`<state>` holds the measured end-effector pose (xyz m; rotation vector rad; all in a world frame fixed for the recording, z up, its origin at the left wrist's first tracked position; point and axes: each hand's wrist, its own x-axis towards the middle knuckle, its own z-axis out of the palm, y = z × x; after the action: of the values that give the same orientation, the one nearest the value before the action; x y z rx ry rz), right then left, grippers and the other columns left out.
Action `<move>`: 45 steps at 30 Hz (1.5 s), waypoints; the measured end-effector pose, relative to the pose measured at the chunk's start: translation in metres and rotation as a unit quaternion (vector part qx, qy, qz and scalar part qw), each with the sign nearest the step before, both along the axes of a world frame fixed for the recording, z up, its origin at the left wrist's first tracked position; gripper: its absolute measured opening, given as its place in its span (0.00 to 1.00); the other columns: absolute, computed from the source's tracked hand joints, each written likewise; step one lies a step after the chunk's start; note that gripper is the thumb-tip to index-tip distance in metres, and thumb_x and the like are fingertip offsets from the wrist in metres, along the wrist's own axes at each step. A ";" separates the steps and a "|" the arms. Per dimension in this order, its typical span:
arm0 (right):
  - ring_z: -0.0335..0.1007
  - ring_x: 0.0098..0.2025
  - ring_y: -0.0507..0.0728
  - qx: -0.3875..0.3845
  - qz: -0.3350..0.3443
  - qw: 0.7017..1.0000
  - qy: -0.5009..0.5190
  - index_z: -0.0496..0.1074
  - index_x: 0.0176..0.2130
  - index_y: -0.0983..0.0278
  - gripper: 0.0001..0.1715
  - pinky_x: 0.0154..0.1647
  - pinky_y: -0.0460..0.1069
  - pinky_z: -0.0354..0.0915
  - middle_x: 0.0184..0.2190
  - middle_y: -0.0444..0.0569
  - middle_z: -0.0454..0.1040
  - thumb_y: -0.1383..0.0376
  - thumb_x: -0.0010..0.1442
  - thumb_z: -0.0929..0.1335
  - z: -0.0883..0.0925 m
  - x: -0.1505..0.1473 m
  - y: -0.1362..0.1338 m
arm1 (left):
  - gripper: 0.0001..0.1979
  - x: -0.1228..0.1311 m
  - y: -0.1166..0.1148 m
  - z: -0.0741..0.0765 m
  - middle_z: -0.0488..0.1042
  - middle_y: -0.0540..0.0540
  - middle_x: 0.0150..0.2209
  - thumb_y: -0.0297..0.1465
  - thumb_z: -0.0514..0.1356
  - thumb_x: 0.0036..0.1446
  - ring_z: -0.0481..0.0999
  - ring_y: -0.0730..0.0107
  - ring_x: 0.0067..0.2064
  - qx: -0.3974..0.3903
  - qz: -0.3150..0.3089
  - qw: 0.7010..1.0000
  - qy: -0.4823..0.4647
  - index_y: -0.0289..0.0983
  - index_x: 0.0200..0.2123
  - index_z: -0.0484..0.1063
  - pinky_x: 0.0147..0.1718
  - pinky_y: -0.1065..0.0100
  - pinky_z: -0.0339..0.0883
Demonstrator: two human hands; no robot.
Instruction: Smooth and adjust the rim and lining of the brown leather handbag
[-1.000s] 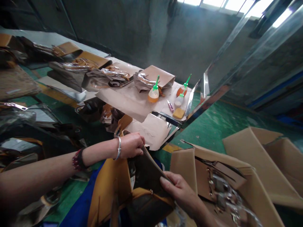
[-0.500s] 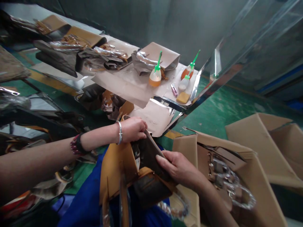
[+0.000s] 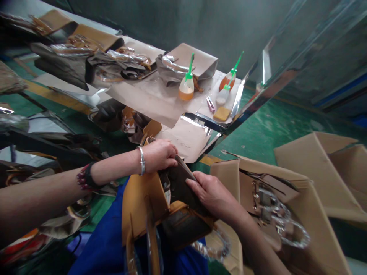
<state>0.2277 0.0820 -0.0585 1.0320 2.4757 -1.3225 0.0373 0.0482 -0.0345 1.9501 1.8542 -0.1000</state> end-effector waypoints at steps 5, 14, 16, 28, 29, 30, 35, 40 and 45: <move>0.60 0.26 0.53 0.004 0.009 1.000 -0.007 0.63 0.29 0.63 0.19 0.26 0.47 0.56 0.23 0.44 0.64 0.53 0.59 0.56 0.001 -0.004 0.002 | 0.10 0.000 0.001 0.001 0.75 0.43 0.35 0.32 0.56 0.54 0.72 0.59 0.41 0.003 0.001 1.000 0.001 0.32 0.31 0.75 0.41 0.67 0.63; 0.58 0.26 0.52 -0.004 0.004 1.000 0.008 0.63 0.28 0.64 0.19 0.26 0.46 0.56 0.22 0.43 0.62 0.54 0.60 0.56 -0.002 -0.005 0.001 | 0.10 -0.001 0.002 0.000 0.75 0.42 0.34 0.32 0.57 0.54 0.72 0.60 0.41 0.010 0.008 1.000 -0.010 0.33 0.31 0.75 0.41 0.67 0.63; 0.57 0.25 0.51 -0.012 0.003 1.000 0.012 0.63 0.28 0.64 0.20 0.25 0.45 0.55 0.22 0.42 0.61 0.54 0.60 0.55 -0.002 -0.003 0.000 | 0.09 0.000 0.002 0.000 0.75 0.42 0.34 0.32 0.57 0.53 0.71 0.61 0.41 0.009 0.009 1.000 -0.012 0.33 0.30 0.75 0.41 0.68 0.63; 0.59 0.27 0.52 0.044 0.026 0.998 0.032 0.62 0.27 0.63 0.17 0.29 0.47 0.53 0.23 0.42 0.65 0.56 0.60 0.58 0.002 -0.027 0.003 | 0.10 0.004 -0.012 -0.002 0.74 0.42 0.34 0.29 0.54 0.53 0.69 0.61 0.41 0.043 -0.006 0.998 -0.035 0.32 0.28 0.74 0.42 0.66 0.62; 0.59 0.26 0.52 0.051 0.024 0.998 0.034 0.62 0.26 0.63 0.17 0.29 0.48 0.53 0.23 0.43 0.65 0.57 0.60 0.57 0.001 -0.030 0.003 | 0.10 0.004 -0.015 -0.001 0.74 0.42 0.34 0.28 0.54 0.52 0.68 0.61 0.41 0.051 -0.008 0.998 -0.035 0.32 0.28 0.74 0.43 0.65 0.61; 0.59 0.26 0.52 0.060 0.019 0.997 0.035 0.61 0.25 0.63 0.17 0.28 0.48 0.53 0.22 0.43 0.64 0.57 0.60 0.57 0.001 -0.032 0.003 | 0.09 0.004 -0.020 0.002 0.73 0.42 0.36 0.28 0.54 0.51 0.67 0.60 0.42 0.057 -0.009 0.998 -0.034 0.32 0.27 0.74 0.42 0.64 0.62; 0.63 0.26 0.54 0.084 0.007 0.996 0.040 0.61 0.27 0.63 0.17 0.28 0.49 0.54 0.23 0.46 0.67 0.59 0.61 0.55 0.006 -0.034 -0.008 | 0.06 -0.001 -0.049 0.018 0.69 0.44 0.47 0.29 0.55 0.45 0.63 0.52 0.46 0.083 0.019 0.996 0.006 0.35 0.23 0.71 0.37 0.50 0.60; 0.65 0.26 0.54 0.075 0.027 0.996 0.045 0.62 0.27 0.62 0.17 0.28 0.48 0.55 0.24 0.46 0.69 0.58 0.62 0.55 0.009 -0.032 -0.015 | 0.07 -0.014 -0.060 0.020 0.70 0.47 0.46 0.30 0.54 0.51 0.63 0.56 0.48 0.092 0.043 0.995 -0.015 0.36 0.26 0.71 0.42 0.52 0.58; 0.67 0.28 0.55 0.083 0.040 0.995 0.049 0.63 0.28 0.63 0.17 0.30 0.48 0.56 0.25 0.46 0.70 0.58 0.62 0.55 0.004 -0.030 -0.016 | 0.07 -0.020 -0.052 0.012 0.73 0.47 0.39 0.30 0.56 0.53 0.65 0.63 0.45 0.094 0.044 0.993 -0.048 0.35 0.27 0.71 0.44 0.64 0.60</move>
<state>0.1977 0.0664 -0.0545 0.9088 2.7078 -1.1876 0.0174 -0.0043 -0.0226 1.9540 1.9422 0.2001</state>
